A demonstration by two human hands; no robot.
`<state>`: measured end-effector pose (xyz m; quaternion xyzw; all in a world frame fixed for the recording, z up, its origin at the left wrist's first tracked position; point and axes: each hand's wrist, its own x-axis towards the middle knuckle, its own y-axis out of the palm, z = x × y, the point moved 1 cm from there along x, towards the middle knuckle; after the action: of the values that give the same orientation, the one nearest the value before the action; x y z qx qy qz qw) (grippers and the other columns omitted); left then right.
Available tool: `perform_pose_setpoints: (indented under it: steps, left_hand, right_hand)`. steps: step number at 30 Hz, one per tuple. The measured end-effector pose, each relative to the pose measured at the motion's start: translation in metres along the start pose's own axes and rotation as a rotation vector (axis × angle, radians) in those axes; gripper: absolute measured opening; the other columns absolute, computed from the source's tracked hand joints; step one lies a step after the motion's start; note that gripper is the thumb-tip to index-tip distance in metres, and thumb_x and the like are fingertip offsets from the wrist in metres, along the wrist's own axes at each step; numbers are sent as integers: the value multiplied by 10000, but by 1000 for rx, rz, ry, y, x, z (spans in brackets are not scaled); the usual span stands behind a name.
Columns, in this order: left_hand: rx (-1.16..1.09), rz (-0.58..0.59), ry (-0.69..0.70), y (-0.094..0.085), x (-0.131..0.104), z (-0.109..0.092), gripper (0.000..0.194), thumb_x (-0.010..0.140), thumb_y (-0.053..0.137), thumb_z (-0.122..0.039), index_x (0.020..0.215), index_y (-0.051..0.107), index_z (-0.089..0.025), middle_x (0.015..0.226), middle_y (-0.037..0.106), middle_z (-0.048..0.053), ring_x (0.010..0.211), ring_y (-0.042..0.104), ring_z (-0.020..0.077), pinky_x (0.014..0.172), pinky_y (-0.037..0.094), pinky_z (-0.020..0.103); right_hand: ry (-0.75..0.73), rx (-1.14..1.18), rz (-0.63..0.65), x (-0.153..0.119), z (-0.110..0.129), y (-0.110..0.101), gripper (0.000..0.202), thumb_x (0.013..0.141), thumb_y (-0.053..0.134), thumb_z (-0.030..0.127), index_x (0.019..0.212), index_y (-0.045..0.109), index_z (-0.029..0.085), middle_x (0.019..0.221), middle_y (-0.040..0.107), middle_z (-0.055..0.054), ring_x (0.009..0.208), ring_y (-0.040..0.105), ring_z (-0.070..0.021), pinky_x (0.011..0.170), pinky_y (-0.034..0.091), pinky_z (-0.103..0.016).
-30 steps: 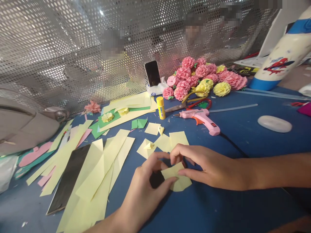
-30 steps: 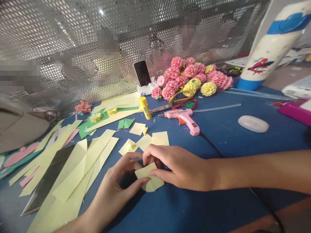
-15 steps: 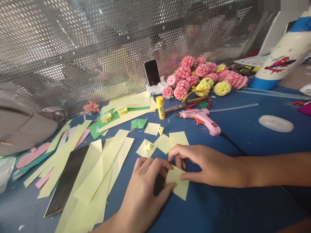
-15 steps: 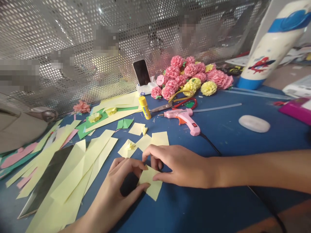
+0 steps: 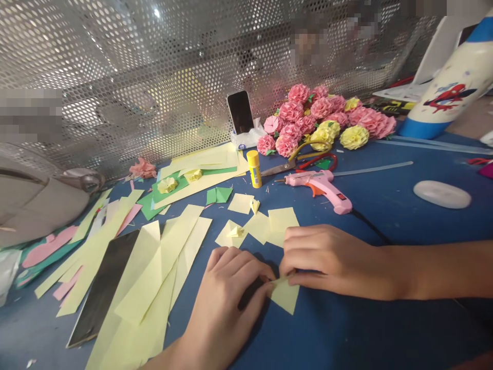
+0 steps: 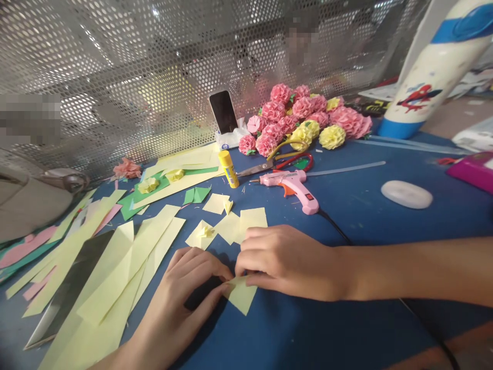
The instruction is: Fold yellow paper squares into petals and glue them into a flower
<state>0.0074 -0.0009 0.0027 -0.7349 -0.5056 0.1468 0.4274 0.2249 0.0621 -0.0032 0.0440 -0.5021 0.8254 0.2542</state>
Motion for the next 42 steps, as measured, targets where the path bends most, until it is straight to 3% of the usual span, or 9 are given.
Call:
perform_pose_setpoints:
  steps: [7, 13, 20, 26, 30, 35, 39, 42]
  left_hand:
    - [-17, 24, 174, -3, -3, 8, 187, 985, 535, -76, 1001, 641, -229, 1093, 684, 12, 1010, 600, 168, 913, 396, 316]
    - [82, 29, 344, -4, -12, 13, 255, 1044, 436, -110, 1151, 645, -209, 1095, 718, 28, 1063, 587, 190, 936, 381, 324]
    - [91, 16, 341, -4, -13, 11, 255, 1034, 450, -103, 1126, 665, -205, 1058, 719, 28, 984, 588, 183, 872, 399, 326]
    - [41, -68, 171, -4, -6, 6, 219, 959, 561, -74, 922, 703, -236, 857, 693, -18, 809, 582, 150, 794, 391, 324]
    - [67, -81, 111, -4, -3, 4, 167, 945, 611, -128, 820, 665, -224, 795, 658, -27, 768, 562, 149, 777, 373, 323]
    - [150, -38, 56, -2, -3, 6, 194, 965, 532, -138, 794, 606, -194, 790, 598, 2, 760, 523, 169, 741, 354, 330]
    - [153, 0, 170, -3, -7, 7, 208, 1016, 458, -111, 897, 603, -200, 906, 666, 6, 826, 556, 165, 803, 365, 333]
    - [140, 6, 292, -4, -12, 9, 246, 1063, 392, -138, 1082, 625, -214, 1088, 722, 23, 984, 604, 175, 947, 369, 350]
  right_hand:
    - [-384, -258, 50, 3, -4, -9, 283, 1065, 391, 155, 1079, 674, 150, 1079, 733, -52, 971, 621, -174, 803, 472, -312]
    - [-536, -365, -10, 0, -4, -9, 278, 1043, 438, 147, 1031, 715, 120, 1086, 762, -42, 950, 674, -175, 683, 513, -320]
    - [-484, -324, 3, -1, -6, -8, 257, 1041, 451, 141, 1026, 707, 141, 1083, 755, -26, 977, 641, -178, 732, 488, -323]
    - [-136, -88, -36, 0, -4, -2, 235, 1038, 504, 238, 861, 642, 168, 917, 684, -44, 815, 547, -159, 761, 425, -304]
    - [-43, -23, 0, 1, -7, 3, 200, 1033, 519, 276, 883, 606, 175, 959, 652, -51, 873, 546, -173, 807, 413, -306]
    - [-75, -8, 7, 2, -10, 3, 204, 1020, 538, 225, 828, 583, 173, 1000, 657, -60, 892, 544, -173, 818, 418, -301]
    - [-145, -83, 27, 2, -12, -4, 189, 1038, 510, 242, 915, 635, 172, 1059, 685, -65, 954, 578, -180, 857, 443, -316]
    - [-319, -207, 41, 1, -13, -9, 263, 1076, 406, 212, 1095, 664, 163, 1138, 724, -73, 1038, 624, -180, 887, 475, -333]
